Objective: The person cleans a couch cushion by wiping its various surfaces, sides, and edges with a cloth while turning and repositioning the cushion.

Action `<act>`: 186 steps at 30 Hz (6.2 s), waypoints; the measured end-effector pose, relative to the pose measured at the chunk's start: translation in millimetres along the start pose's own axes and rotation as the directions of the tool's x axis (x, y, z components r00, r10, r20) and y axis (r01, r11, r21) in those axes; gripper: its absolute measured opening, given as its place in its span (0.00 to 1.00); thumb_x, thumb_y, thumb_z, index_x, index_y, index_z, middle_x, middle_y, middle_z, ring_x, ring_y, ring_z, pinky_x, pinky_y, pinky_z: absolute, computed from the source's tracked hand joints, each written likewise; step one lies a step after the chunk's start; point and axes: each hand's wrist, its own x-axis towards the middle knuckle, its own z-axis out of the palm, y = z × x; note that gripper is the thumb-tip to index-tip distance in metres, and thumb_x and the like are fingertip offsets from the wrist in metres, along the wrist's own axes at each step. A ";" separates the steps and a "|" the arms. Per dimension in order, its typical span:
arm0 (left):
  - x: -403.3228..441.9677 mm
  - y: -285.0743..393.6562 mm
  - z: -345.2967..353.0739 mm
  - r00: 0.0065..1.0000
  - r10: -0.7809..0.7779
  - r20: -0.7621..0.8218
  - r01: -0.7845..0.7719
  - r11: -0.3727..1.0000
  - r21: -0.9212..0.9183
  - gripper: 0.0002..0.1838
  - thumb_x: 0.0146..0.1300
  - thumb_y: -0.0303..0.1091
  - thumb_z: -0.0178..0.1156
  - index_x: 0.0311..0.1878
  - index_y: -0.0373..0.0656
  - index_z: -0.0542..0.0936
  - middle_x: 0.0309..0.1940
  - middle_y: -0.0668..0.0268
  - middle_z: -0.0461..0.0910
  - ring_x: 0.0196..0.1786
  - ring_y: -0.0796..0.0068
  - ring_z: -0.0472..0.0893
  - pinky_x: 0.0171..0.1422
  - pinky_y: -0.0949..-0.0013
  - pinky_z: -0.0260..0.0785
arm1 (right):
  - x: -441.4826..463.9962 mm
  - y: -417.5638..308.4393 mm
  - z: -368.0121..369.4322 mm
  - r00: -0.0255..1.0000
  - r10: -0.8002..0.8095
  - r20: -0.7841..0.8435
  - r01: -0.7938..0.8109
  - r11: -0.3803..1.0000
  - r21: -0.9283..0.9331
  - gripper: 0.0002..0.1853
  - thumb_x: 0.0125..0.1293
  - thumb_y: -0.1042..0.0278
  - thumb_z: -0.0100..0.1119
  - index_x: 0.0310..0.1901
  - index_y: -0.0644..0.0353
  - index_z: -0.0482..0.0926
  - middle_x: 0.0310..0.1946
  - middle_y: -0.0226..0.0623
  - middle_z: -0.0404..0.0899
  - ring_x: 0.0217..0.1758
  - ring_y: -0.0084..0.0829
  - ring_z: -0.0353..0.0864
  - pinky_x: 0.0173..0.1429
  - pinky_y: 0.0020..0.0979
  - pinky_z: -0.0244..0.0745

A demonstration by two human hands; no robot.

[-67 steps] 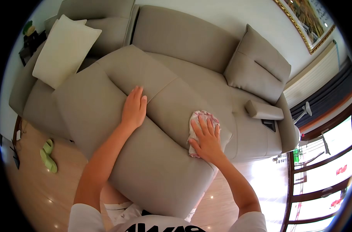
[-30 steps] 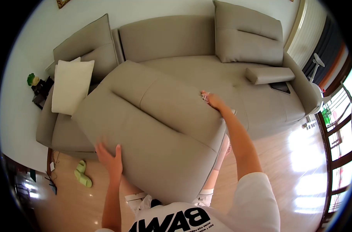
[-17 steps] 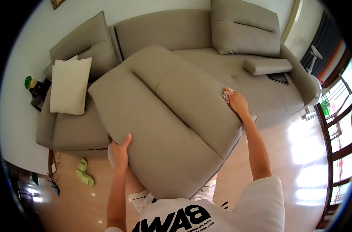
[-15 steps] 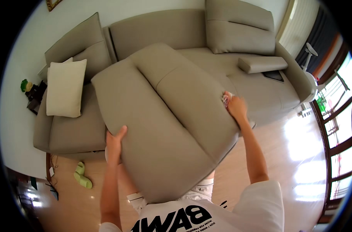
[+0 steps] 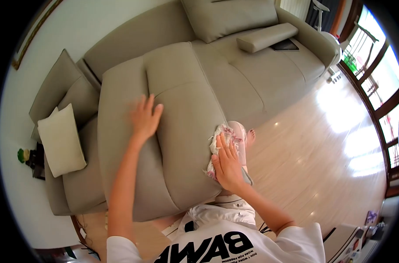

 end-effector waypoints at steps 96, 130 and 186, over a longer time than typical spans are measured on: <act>-4.4 61.3 89.1 0.951 0.069 -0.300 -0.094 0.993 -0.070 0.35 0.80 0.58 0.45 0.86 0.62 0.56 0.86 0.52 0.49 0.87 0.43 0.47 0.86 0.32 0.36 | -27.0 58.0 -10.8 0.995 0.051 0.089 -0.072 0.968 0.242 0.34 0.83 0.53 0.45 0.81 0.65 0.56 0.78 0.59 0.62 0.82 0.63 0.56 0.87 0.50 0.49; -70.7 75.7 71.9 0.968 0.102 -0.227 -0.146 0.972 -0.185 0.34 0.80 0.50 0.48 0.85 0.52 0.58 0.85 0.49 0.51 0.87 0.47 0.49 0.87 0.36 0.37 | -4.4 16.2 9.3 0.983 -0.182 -0.018 0.180 0.981 -0.069 0.38 0.81 0.50 0.45 0.84 0.61 0.52 0.83 0.51 0.55 0.83 0.65 0.53 0.85 0.61 0.41; -279.3 78.1 6.0 0.936 0.346 -0.063 -0.351 0.929 -0.119 0.49 0.69 0.54 0.66 0.83 0.35 0.56 0.84 0.43 0.51 0.85 0.42 0.53 0.87 0.36 0.44 | -29.4 101.1 -1.4 0.992 0.129 -0.004 -0.129 0.988 -0.085 0.30 0.83 0.45 0.46 0.60 0.72 0.76 0.60 0.63 0.76 0.60 0.61 0.74 0.63 0.49 0.69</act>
